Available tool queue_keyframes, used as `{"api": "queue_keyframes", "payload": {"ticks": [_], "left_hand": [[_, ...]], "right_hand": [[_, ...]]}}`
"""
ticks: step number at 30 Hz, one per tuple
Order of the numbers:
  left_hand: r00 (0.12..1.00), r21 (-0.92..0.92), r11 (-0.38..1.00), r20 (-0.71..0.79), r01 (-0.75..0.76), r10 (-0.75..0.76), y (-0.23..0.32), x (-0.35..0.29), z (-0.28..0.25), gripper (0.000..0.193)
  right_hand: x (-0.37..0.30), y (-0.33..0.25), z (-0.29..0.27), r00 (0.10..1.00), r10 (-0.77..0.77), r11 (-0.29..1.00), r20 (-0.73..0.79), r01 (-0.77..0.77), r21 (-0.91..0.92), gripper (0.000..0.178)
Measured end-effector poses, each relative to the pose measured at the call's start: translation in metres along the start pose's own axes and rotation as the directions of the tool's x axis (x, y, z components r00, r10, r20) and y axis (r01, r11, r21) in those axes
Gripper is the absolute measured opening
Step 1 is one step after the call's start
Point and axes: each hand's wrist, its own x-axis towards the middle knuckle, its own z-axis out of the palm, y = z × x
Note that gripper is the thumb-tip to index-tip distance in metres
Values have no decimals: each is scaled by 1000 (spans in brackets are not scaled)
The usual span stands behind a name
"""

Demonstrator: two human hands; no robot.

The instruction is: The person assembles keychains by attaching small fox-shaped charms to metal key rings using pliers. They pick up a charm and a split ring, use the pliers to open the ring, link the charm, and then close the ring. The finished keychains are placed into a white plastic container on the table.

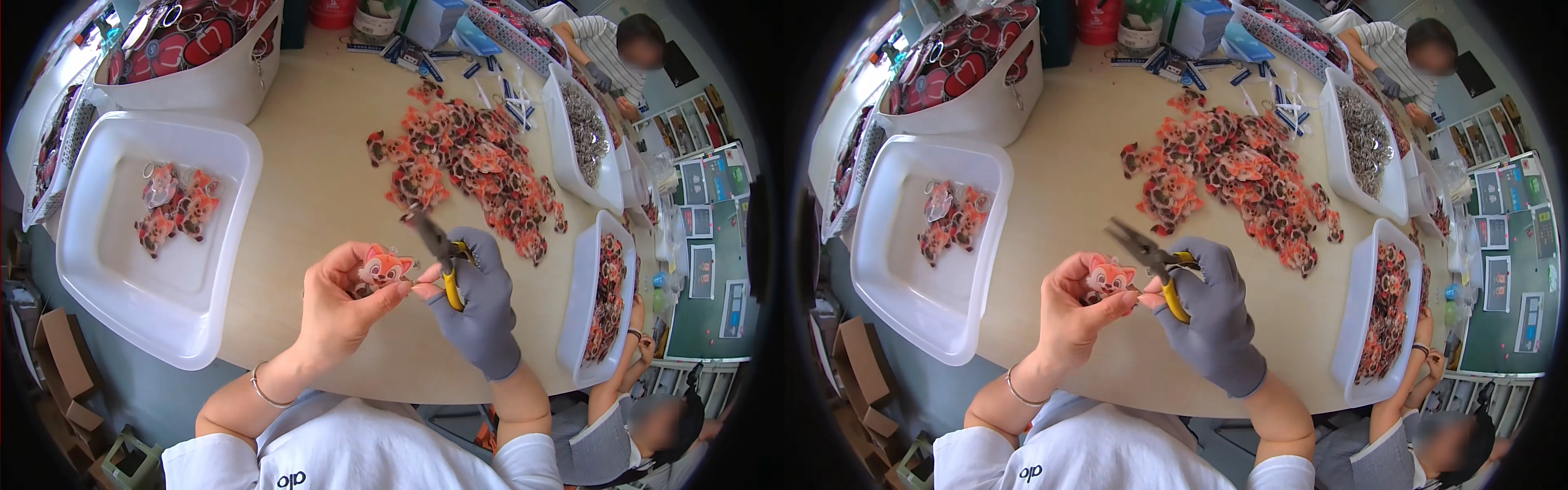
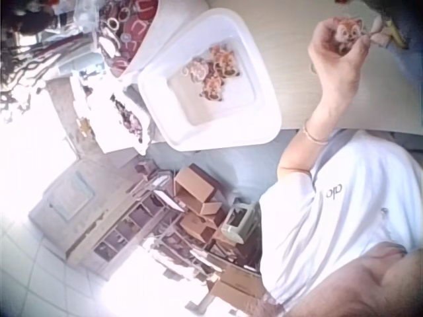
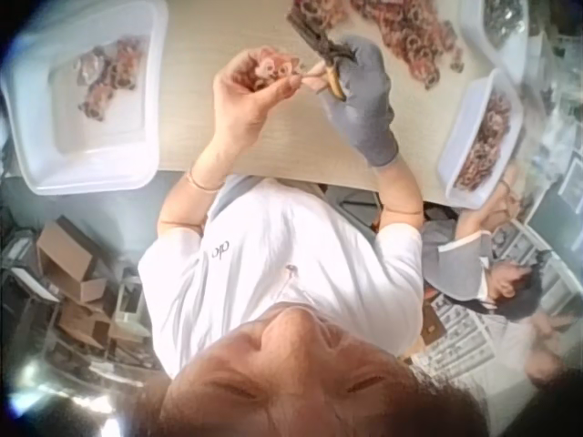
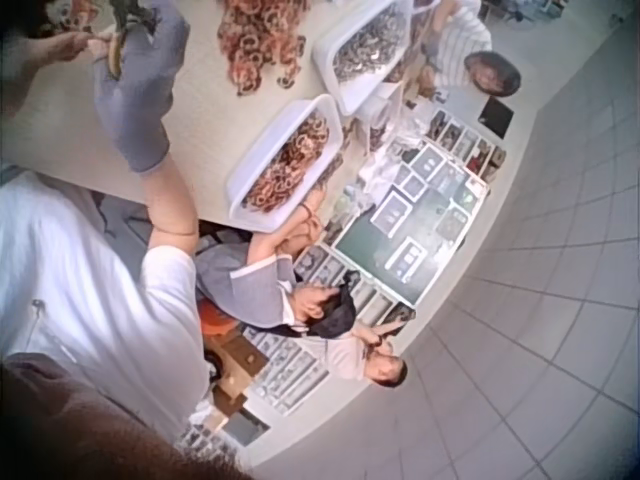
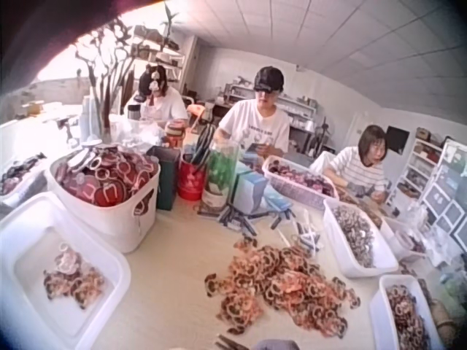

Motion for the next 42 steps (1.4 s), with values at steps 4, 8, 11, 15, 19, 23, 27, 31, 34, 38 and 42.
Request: {"api": "queue_keyframes", "payload": {"ticks": [4, 8, 11, 15, 19, 23, 27, 31, 34, 38, 42], "left_hand": [[994, 3, 997, -77, -83, 83, -12, -6, 6, 19], [997, 10, 997, -23, -75, 75, -13, -7, 7, 20], [999, 48, 998, -15, 49, -48, -7, -9, 9, 17], [996, 322, 943, 50, -88, 76, -8, -10, 4, 16], [973, 530, 816, 131, -231, 190, -9, -9, 0, 16], [948, 633, 708, 164, -313, 272, -6, -7, 2, 15], [913, 706, 585, 248, -400, 325, -1, -5, -1, 14], [855, 690, 510, 359, -513, 375, 1, 0, -1, 12], [812, 660, 480, 408, -578, 417, 2, 2, -1, 12], [847, 689, 501, 356, -523, 395, 3, -4, -2, 13], [839, 678, 513, 316, -527, 444, 2, -3, -2, 12]], "right_hand": [[-14, 1, 16, 987, 119, 979, -110, -98, 178, 10], [-16, -3, 17, 965, 244, 927, -97, -203, 315, 8], [-9, 0, 1, 968, 251, 898, -4, -231, 375, 7], [3, -2, -12, 980, 151, 919, 130, -188, 346, 6], [5, -5, -14, 965, 171, 906, 198, -233, 354, 6], [6, -5, -18, 922, 269, 847, 278, -364, 388, 5], [12, -5, -25, 882, 271, 844, 385, -410, 346, 6], [18, 2, -31, 804, 284, 794, 522, -502, 342, 18], [19, 0, -31, 766, 325, 722, 555, -579, 377, 21], [11, -8, -22, 908, 239, 881, 345, -352, 316, 14], [5, -8, -14, 984, 69, 984, 162, -94, 149, 13]]}}
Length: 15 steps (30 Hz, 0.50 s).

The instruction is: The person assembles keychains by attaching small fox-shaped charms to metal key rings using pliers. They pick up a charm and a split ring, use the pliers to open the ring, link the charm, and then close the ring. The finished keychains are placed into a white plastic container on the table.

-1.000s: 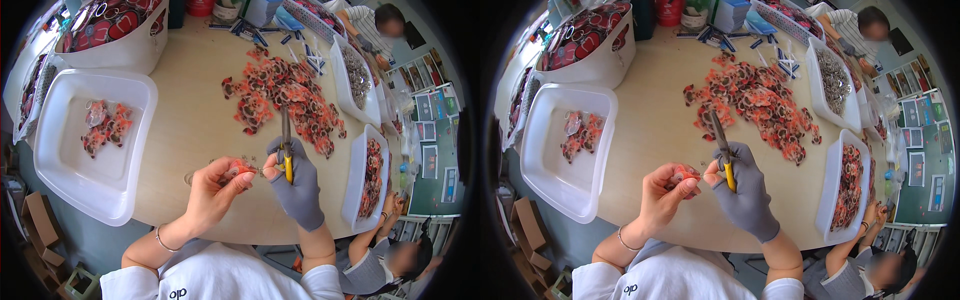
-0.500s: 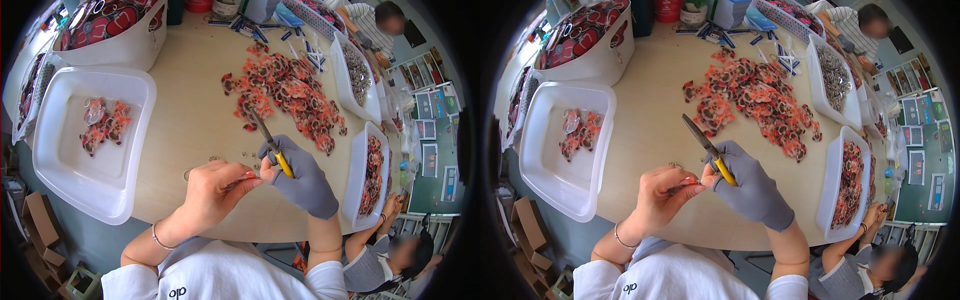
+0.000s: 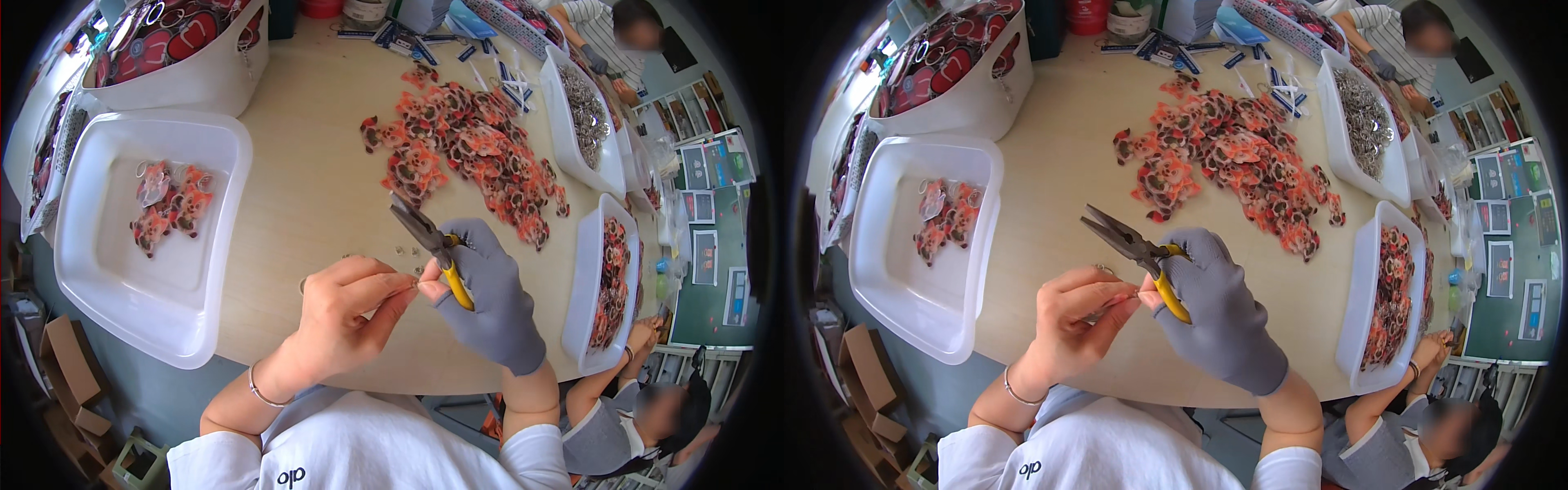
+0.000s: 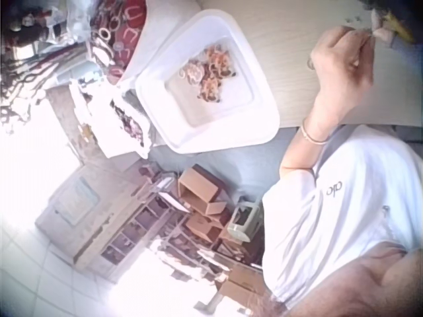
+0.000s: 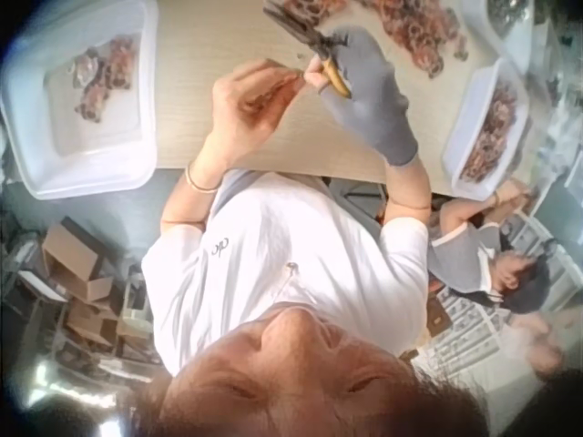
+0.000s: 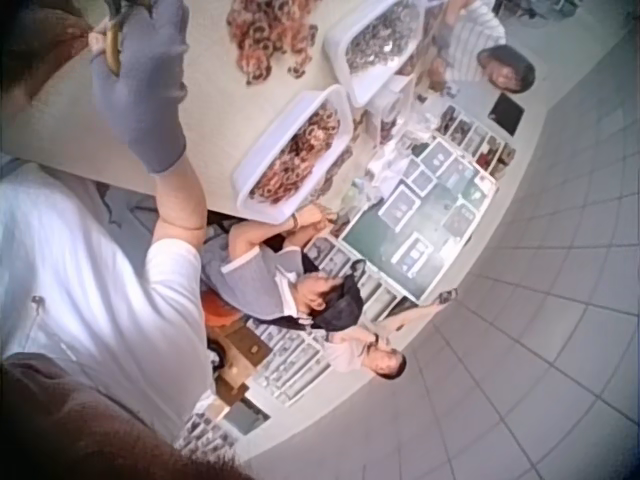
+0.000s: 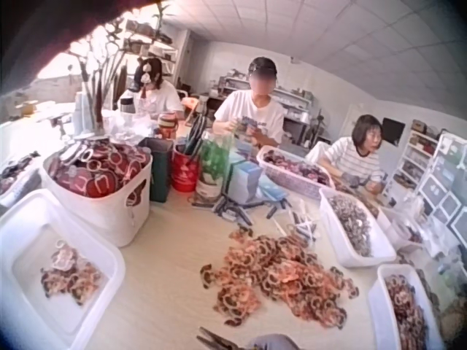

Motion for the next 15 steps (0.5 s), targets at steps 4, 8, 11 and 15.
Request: {"api": "queue_keyframes", "payload": {"ticks": [4, 8, 11, 15], "left_hand": [[999, -53, 998, -35, 27, -29, 1, 7, -1, 9], [998, -120, 991, -11, 61, -63, 2, 9, -11, 6], [975, -257, 958, -147, 124, -166, -4, 5, -21, 3], [952, -274, 944, -189, 183, -240, -5, 4, -37, 2]], "right_hand": [[-4, -3, 22, 970, -22, 998, -243, 6, -64, 12], [-2, -5, 26, 959, 20, 1000, -284, -25, -14, 10], [7, 10, 11, 952, 83, 991, -293, -48, 125, 8], [6, 42, 9, 979, 132, 983, -152, -150, -110, 8]]}}
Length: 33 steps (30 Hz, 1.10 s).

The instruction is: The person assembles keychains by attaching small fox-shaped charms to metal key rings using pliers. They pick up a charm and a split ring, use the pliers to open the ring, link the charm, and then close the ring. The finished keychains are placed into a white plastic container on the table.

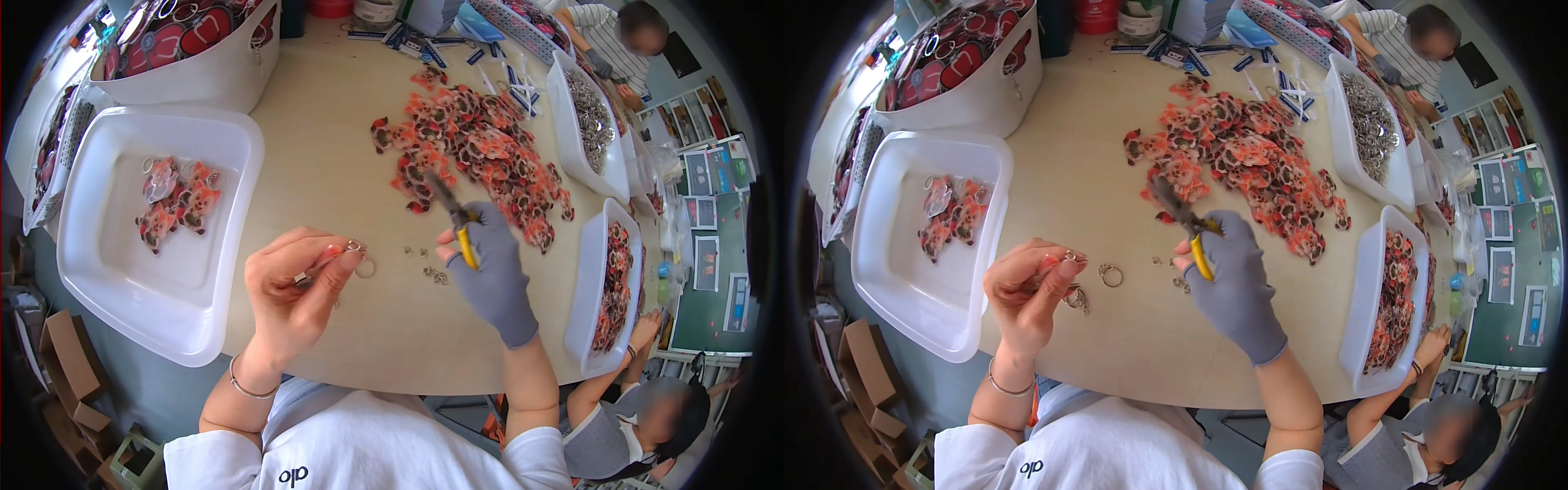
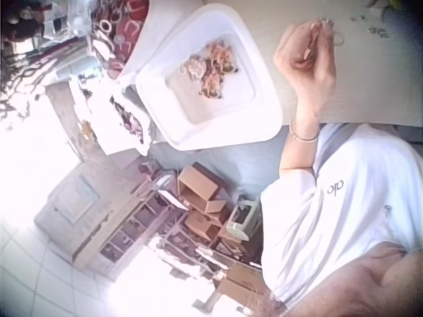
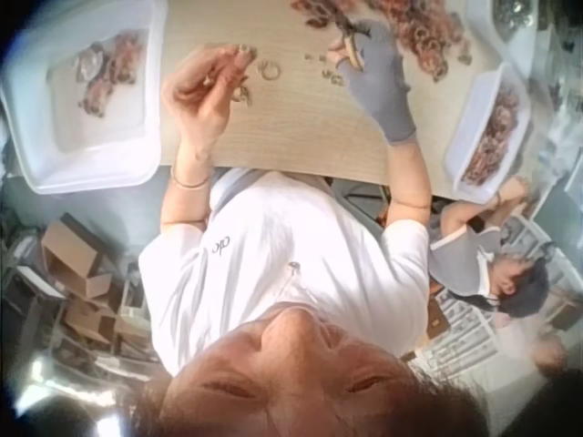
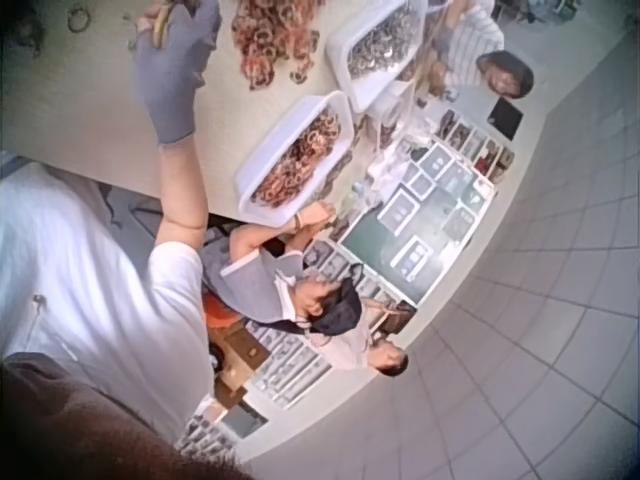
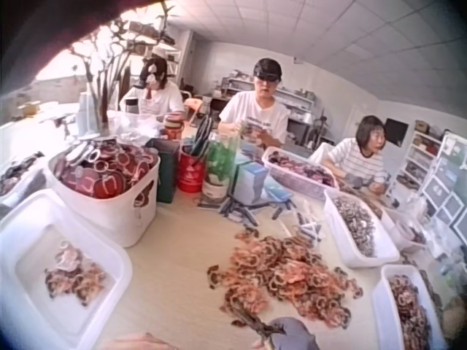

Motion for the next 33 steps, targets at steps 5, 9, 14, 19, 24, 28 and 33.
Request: {"api": "queue_keyframes", "payload": {"ticks": [5, 9, 14, 19, 24, 28, 33], "left_hand": [[999, 15, 1000, -36, -15, 16, -9, -6, -9, 3], [995, -3, 1000, -92, 24, -25, -12, -8, -10, 2], [995, 30, 1000, -95, 10, -7, -17, -8, -13, 2], [994, 11, 999, -102, 42, -41, -17, -7, -11, 2], [995, 4, 998, -83, 63, -63, -16, -8, -11, 2], [999, 26, 999, -44, 32, -31, -15, -10, -9, 1], [997, 66, 996, 63, -56, 52, -20, -16, 4, 3]], "right_hand": [[-7, 9, 38, 988, -125, 974, 89, 139, -176, 25], [-3, -14, 58, 979, -144, 935, 147, 183, -305, 30], [2, -21, 63, 961, -173, 888, 217, 248, -387, 27], [7, -22, 56, 926, -216, 857, 310, 332, -394, 19], [8, -17, 49, 916, -283, 896, 284, 358, -262, 15], [10, -11, 33, 954, -101, 993, 282, 78, 92, 10], [8, -36, -3, 894, 211, 760, 395, -404, 508, 16]]}}
